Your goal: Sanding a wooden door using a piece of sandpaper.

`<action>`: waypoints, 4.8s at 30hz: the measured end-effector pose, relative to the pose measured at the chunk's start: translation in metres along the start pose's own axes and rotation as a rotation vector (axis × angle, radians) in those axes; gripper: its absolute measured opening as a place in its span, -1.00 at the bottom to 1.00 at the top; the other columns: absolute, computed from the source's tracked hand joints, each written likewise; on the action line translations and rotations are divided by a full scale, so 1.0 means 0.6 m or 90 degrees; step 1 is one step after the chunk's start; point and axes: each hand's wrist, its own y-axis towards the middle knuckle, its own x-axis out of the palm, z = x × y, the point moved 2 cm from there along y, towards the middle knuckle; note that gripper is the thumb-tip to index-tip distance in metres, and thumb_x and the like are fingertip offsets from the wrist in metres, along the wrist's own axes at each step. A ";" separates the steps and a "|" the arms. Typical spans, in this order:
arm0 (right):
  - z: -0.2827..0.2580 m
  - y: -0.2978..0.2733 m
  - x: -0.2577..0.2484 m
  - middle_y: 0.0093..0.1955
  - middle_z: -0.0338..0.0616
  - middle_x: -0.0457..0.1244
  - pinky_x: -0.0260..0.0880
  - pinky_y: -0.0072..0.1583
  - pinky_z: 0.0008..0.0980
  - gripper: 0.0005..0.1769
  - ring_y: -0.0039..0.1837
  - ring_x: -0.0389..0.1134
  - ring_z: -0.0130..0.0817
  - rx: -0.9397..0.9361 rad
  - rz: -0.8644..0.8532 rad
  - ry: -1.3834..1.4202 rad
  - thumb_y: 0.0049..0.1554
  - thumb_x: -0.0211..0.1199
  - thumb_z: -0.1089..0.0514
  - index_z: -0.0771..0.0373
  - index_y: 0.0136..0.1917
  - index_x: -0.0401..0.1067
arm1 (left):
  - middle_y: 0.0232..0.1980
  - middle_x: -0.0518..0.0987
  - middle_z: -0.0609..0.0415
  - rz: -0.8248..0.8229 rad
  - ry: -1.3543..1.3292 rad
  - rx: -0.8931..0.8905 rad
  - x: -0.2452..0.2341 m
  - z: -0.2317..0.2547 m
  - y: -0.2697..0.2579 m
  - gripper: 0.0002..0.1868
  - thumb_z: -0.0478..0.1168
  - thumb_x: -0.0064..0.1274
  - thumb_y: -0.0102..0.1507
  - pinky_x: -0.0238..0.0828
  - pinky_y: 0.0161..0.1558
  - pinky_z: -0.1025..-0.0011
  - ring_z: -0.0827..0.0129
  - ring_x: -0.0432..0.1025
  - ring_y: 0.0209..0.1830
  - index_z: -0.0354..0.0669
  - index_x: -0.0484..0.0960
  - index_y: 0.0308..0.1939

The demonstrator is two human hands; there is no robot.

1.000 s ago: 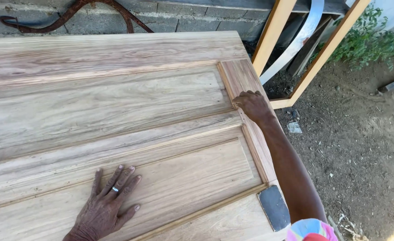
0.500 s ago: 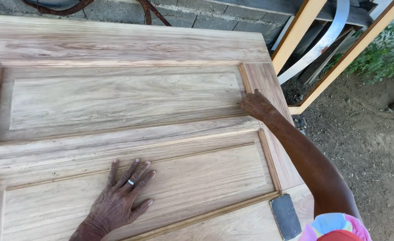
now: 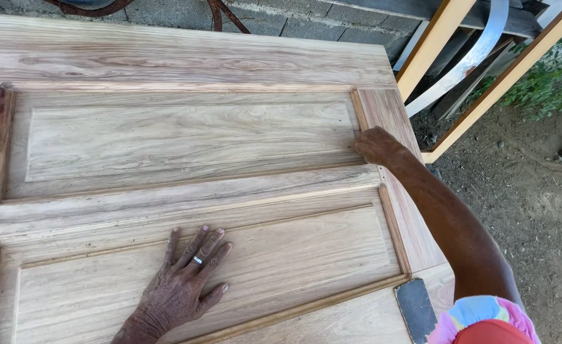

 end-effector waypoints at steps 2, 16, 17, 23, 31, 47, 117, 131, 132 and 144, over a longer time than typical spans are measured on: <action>0.017 -0.017 0.000 -0.11 -0.10 0.41 0.57 0.04 -0.28 -0.91 -0.03 0.46 -0.27 0.051 0.008 0.186 0.16 0.36 0.18 0.18 -0.04 0.54 | 0.57 0.10 -0.11 0.000 -0.009 -0.004 0.003 0.001 0.000 -0.19 0.19 -0.03 0.25 -0.33 0.45 -0.35 -0.03 -0.11 0.60 -0.12 0.20 0.48; 0.093 -0.536 0.289 0.36 0.15 0.23 0.29 0.25 0.28 -0.65 0.34 0.21 0.12 0.839 -0.041 0.242 0.16 0.35 -0.05 -0.12 0.23 0.51 | 0.57 0.12 -0.08 -0.006 -0.020 -0.003 0.005 0.001 0.002 -0.17 0.19 -0.03 0.23 -0.32 0.47 -0.34 0.07 -0.07 0.60 -0.12 0.19 0.48; 0.064 -0.574 0.325 0.50 0.19 0.12 0.22 0.30 0.38 -0.38 0.45 0.10 0.21 0.823 -0.037 0.173 0.03 0.36 0.04 -0.19 0.38 0.41 | 0.57 0.12 -0.07 -0.016 -0.027 -0.012 0.004 0.002 0.001 -0.17 0.19 -0.03 0.23 -0.31 0.48 -0.32 0.10 -0.07 0.60 -0.12 0.18 0.48; -0.278 -0.586 0.063 0.70 -0.09 -0.12 0.07 0.50 0.08 -0.10 0.68 -0.15 -0.10 0.501 0.324 0.857 0.12 0.06 -0.35 -0.02 0.61 -0.02 | 0.56 0.14 -0.08 -0.039 -0.026 -0.011 0.007 -0.001 0.005 -0.17 0.21 -0.03 0.21 -0.30 0.49 -0.28 0.12 -0.04 0.58 -0.05 0.19 0.48; -0.526 -0.531 -0.043 0.79 -0.14 -0.42 -0.63 0.68 0.08 -0.26 0.78 -0.48 -0.17 0.451 0.384 0.597 0.38 -0.18 -0.12 0.08 0.72 -0.24 | 0.55 0.21 -0.04 -0.033 -0.028 -0.009 0.010 0.004 0.002 -0.21 0.16 0.02 0.17 -0.21 0.54 -0.28 0.13 0.07 0.58 -0.07 0.32 0.43; -0.401 -0.515 0.058 0.74 -0.09 -0.38 -0.70 0.58 0.11 -0.16 0.73 -0.47 -0.12 0.448 0.280 0.580 0.27 -0.08 -0.16 0.11 0.69 -0.21 | 0.56 0.26 0.05 -0.054 0.008 -0.037 0.009 -0.001 -0.003 -0.27 0.12 0.06 0.20 -0.15 0.58 -0.21 0.18 0.11 0.59 0.01 0.37 0.43; -0.782 -0.507 -0.349 0.72 0.09 -0.25 -0.60 0.60 0.28 -0.31 0.74 -0.38 0.03 -0.159 0.513 0.492 0.33 -0.19 -0.17 0.17 0.62 -0.02 | 0.61 0.15 -0.13 0.119 0.118 -0.366 -0.076 0.050 -0.409 -0.33 0.15 -0.08 0.40 -0.32 0.61 -0.31 -0.13 -0.05 0.67 -0.20 0.34 0.45; -0.980 -0.376 -0.582 0.64 0.06 -0.09 -0.39 0.56 0.46 -0.19 0.66 -0.17 0.09 -0.440 0.507 0.395 0.23 0.13 -0.20 0.23 0.60 0.05 | 0.52 0.32 -0.08 0.083 -0.123 -0.274 -0.040 -0.019 -0.437 -0.38 0.11 -0.11 0.47 -0.22 0.67 -0.16 0.10 0.05 0.68 -0.15 0.31 0.50; -0.950 -0.396 -0.561 0.64 0.06 -0.09 -0.39 0.56 0.46 -0.19 0.66 -0.17 0.09 -0.441 0.509 0.393 0.23 0.13 -0.20 0.23 0.60 0.05 | 0.52 0.32 -0.08 0.085 -0.121 -0.274 -0.053 -0.006 -0.450 -0.38 0.11 -0.11 0.47 -0.22 0.67 -0.16 0.10 0.05 0.68 -0.15 0.31 0.50; -0.519 -0.501 0.079 0.51 0.28 0.07 -0.28 0.56 0.46 -0.17 0.62 -0.05 0.24 -0.405 0.618 0.363 0.19 0.06 -0.37 0.24 0.49 0.19 | 0.72 -0.32 -0.08 0.153 0.190 -0.896 -0.076 0.092 -0.519 -0.20 0.31 -0.36 0.47 -0.66 0.57 -0.23 0.00 -0.48 0.70 0.04 -0.07 0.68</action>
